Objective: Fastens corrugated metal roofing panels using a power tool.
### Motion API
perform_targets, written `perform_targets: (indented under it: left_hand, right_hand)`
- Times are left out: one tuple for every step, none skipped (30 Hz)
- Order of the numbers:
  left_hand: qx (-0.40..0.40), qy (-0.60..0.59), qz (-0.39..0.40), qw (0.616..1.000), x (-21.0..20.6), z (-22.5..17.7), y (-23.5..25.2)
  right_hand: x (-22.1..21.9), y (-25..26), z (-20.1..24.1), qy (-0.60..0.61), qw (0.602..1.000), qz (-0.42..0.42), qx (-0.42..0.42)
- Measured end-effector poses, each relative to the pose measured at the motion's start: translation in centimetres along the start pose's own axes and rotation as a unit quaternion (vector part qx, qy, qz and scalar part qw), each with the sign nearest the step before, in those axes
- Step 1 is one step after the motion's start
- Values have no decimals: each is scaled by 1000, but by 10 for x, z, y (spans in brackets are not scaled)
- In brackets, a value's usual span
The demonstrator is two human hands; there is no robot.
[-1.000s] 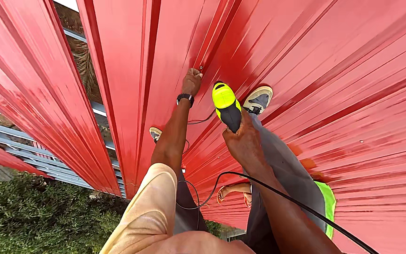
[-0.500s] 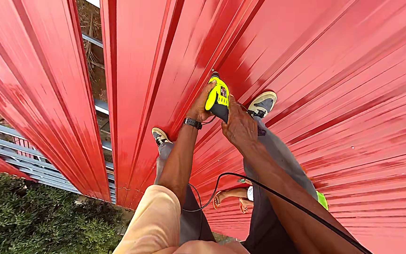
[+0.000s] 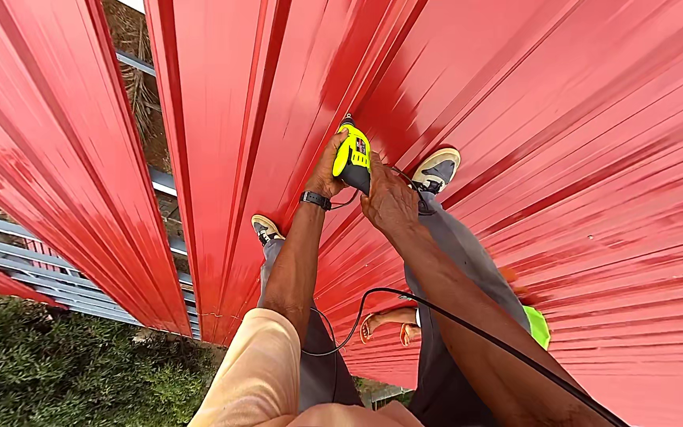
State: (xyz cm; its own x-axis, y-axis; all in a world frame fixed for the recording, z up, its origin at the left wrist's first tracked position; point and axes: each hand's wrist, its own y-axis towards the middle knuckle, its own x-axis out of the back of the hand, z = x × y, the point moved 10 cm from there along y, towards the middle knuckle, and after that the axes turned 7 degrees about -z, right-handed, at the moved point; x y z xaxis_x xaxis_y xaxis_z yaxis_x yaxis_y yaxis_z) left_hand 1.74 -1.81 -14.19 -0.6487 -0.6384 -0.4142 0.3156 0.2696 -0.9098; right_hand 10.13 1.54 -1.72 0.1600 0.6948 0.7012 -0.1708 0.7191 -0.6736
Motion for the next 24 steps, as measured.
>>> perform_targets:
  left_hand:
    - [2,-3,0,1000,0,0,-2]
    - [2,-5,3,1000,-1,-1,-4]
    - [1,-8,7,1000,0,-1,-6]
    - [-4,-9,10,1000,0,-1,-7]
    - [-11,-6,12,1000,1,-3,-8]
    - [-20,-2,13,1000,1,-5,-9]
    - [-25,1,11,1000,2,-6,-9]
    - [-26,4,6,1000,3,-7,-8]
    - [-26,9,3,1000,3,-9,-8]
    - [-23,11,2,1000,3,-10,-7]
    - [-20,12,4,1000,3,-10,-7]
    - [-20,12,6,1000,2,-10,-8]
    - [-21,13,10,1000,2,-11,-10]
    - [-22,15,14,1000,2,-11,-11]
    - [-23,14,17,999,1,-12,-13]
    - [-24,13,19,999,1,-12,-13]
    - [-24,14,20,999,1,-13,-13]
    - [-22,12,24,999,0,-13,-12]
    - [-20,11,26,999,0,-13,-10]
    - [-17,12,29,999,0,-14,-9]
    - [-15,13,31,999,-1,-14,-8]
    - [-11,14,31,999,-1,-12,-7]
    - [-10,15,31,999,-1,-12,-7]
    - [-9,14,29,999,0,-12,-6]
  right_hand:
    - [1,-1,2,-3,1000,1,-1]
    - [3,-2,4,-9,1000,0,1]
    - [4,-3,6,-12,1000,-1,5]
    - [5,-4,7,-14,1000,-2,9]
    - [5,-4,8,-15,1000,-5,14]
    - [4,-4,9,-15,1000,-8,17]
    - [3,-3,9,-14,1000,-8,19]
    - [3,-3,9,-12,1000,-8,18]
    - [3,-2,10,-8,1000,-8,17]
    - [4,-2,11,-6,1000,-6,15]
    - [4,-2,11,-6,1000,-5,12]
    - [4,-2,12,-8,1000,-4,10]
    - [5,-2,13,-11,1000,-5,8]
    - [5,-3,14,-15,1000,-7,9]
    - [6,-4,15,-17,1000,-8,10]
    - [6,-4,15,-17,1000,-10,13]
    - [7,-4,16,-13,1000,-12,14]
    - [7,-3,17,-12,1000,-14,13]
    - [6,-3,16,-12,1000,-14,11]
    - [6,-1,16,-13,1000,-14,7]
    - [5,0,15,-16,1000,-13,3]
    - [4,0,14,-18,1000,-8,-1]
    - [4,0,13,-18,1000,-5,-3]
    - [4,0,14,-16,1000,-3,-3]
